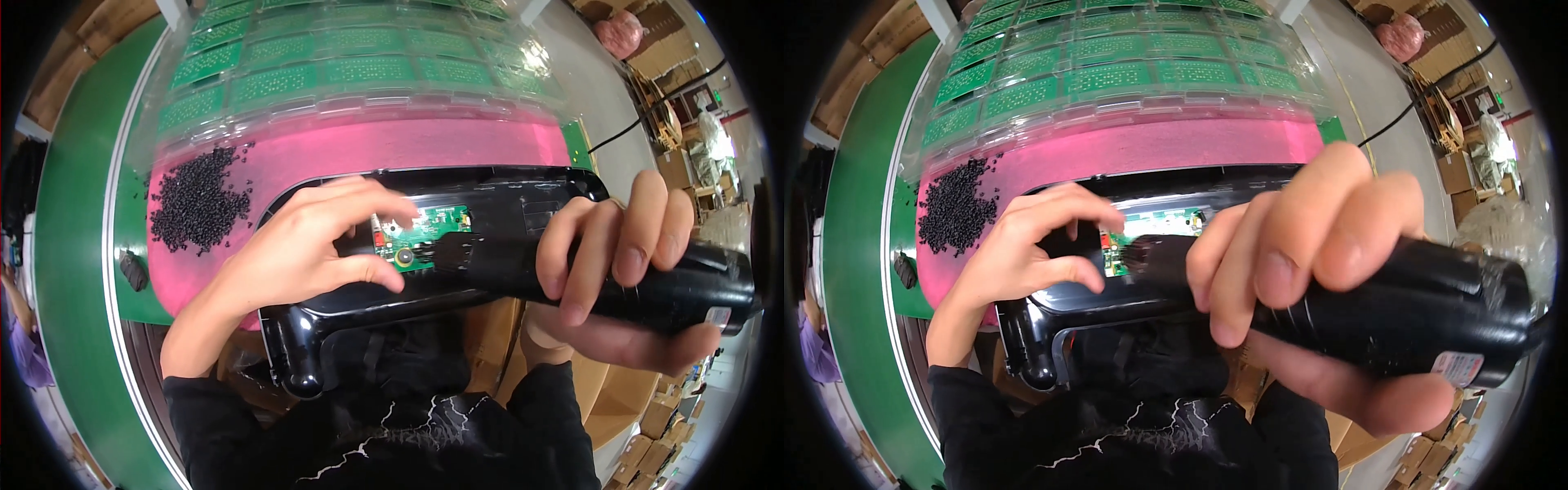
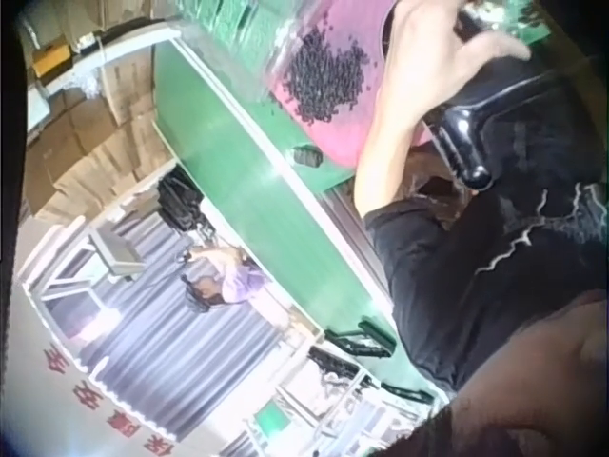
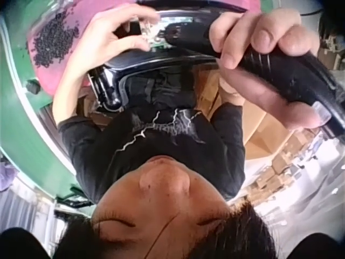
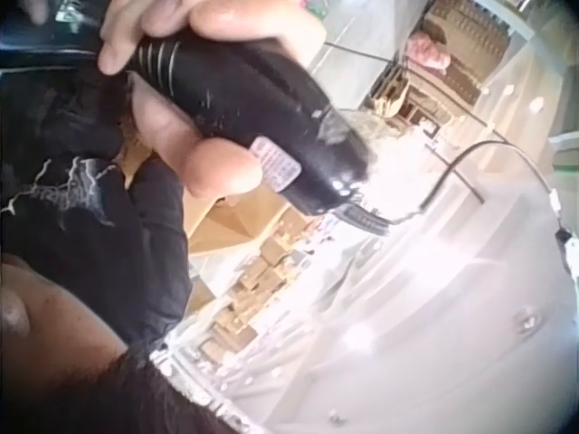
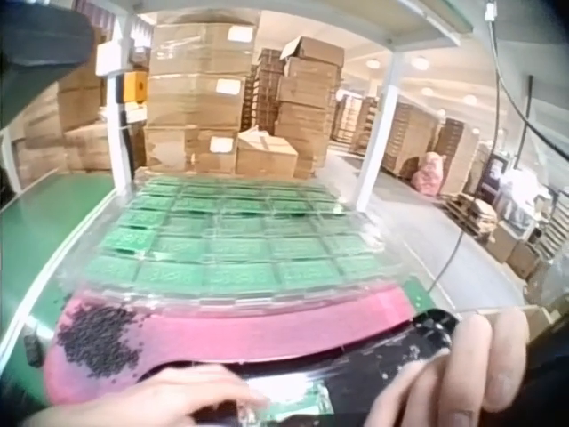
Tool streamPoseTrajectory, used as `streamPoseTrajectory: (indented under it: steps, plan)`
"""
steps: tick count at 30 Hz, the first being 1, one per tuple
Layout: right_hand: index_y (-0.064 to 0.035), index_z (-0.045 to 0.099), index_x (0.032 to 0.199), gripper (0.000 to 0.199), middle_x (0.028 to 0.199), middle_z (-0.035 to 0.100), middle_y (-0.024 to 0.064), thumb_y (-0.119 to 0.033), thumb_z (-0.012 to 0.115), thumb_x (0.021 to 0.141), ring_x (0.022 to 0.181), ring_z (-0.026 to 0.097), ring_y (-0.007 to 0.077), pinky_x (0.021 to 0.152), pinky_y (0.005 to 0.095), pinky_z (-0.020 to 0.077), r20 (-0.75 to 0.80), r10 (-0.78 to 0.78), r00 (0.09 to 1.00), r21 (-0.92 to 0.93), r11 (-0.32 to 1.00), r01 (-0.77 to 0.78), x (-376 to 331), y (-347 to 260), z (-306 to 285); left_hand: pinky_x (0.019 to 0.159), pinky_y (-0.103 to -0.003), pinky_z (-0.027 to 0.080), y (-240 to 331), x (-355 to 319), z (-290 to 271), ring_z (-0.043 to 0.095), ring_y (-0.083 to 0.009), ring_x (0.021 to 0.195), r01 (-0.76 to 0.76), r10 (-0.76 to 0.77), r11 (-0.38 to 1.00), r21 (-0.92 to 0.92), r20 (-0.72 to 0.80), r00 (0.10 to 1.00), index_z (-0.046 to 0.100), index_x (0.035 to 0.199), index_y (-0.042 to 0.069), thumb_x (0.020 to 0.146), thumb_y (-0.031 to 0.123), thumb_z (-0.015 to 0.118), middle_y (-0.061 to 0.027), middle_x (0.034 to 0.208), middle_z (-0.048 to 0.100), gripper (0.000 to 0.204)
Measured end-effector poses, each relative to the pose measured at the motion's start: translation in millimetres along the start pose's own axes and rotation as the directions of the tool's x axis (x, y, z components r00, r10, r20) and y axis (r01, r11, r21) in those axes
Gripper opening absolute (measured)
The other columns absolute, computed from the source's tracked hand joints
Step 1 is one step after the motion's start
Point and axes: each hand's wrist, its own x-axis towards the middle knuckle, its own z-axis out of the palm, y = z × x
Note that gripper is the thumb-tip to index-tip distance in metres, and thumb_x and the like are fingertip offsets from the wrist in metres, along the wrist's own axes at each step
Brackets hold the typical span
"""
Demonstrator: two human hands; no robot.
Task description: The recorder is assembling electronic circuit boards into plastic housings and securing them with screws using an electric screwdriver.
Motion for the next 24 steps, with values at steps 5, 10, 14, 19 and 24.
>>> streamPoseTrajectory:
  steps: [5,10,14,19,24]
  plan:
    - [-0.0006,0.046,0.099,0.065,0.089,0.050,0.0124,-0.060,0.066,0.082,0.047,0.052,0.0156,0.050,0.0316,0.0466,-0.030,0.139,0.990,-0.180,0.973,-0.142,-9.1,-10.4,-29.2,0.102,-0.043,0.037,-10.2,-2.1,-7.4,0.045,-0.0274,0.115,-0.150,0.158,0.985,0.087,-0.102,0.982,0.041,0.117,0.002,0.066,0.046,0.086,-0.0143,0.119,0.049,0.081]
    - [0.0008,0.046,0.099,0.064,0.089,0.049,0.0126,-0.060,0.061,0.085,0.047,0.051,0.0156,0.049,0.0319,0.0445,-0.150,0.198,0.969,-0.175,0.959,-0.223,-18.3,-3.4,-38.8,0.103,-0.041,0.029,-17.6,-6.8,-8.1,0.040,-0.0224,0.101,-0.209,0.189,0.977,-0.031,-0.310,0.932,0.030,0.099,0.007,0.091,0.022,0.047,-0.0186,0.112,0.045,0.024]
    - [0.0005,0.046,0.098,0.063,0.088,0.049,0.0125,-0.060,0.060,0.086,0.047,0.051,0.0148,0.049,0.0314,0.0443,-0.147,0.192,0.970,-0.164,0.963,-0.215,-18.2,-2.5,-42.1,0.100,-0.034,0.033,-11.8,-2.2,-12.9,0.042,-0.0208,0.099,-0.138,0.168,0.984,0.113,-0.339,0.925,0.033,0.098,0.005,0.088,0.001,0.043,-0.0172,0.111,0.048,0.015]
    - [-0.0004,0.045,0.096,0.063,0.085,0.049,0.0120,-0.061,0.061,0.085,0.047,0.051,0.0134,0.048,0.0290,0.0448,-0.169,0.245,0.955,-0.205,0.939,-0.277,-14.8,4.0,-40.3,0.095,-0.036,0.040,-13.7,2.1,-13.2,0.052,-0.0262,0.101,-0.034,0.139,0.956,0.292,-0.346,0.928,0.041,0.099,0.003,0.084,-0.010,0.051,-0.0156,0.108,0.054,0.023]
    - [-0.0003,0.045,0.096,0.065,0.084,0.049,0.0108,-0.060,0.068,0.083,0.048,0.051,0.0114,0.048,0.0260,0.0465,-0.108,0.299,0.948,-0.240,0.917,-0.317,-17.3,5.2,-35.6,0.090,-0.039,0.044,-8.5,4.1,-8.7,0.059,-0.0308,0.099,0.085,0.049,0.913,0.399,-0.314,0.948,0.053,0.106,0.001,0.086,0.000,0.059,-0.0137,0.101,0.059,0.021]
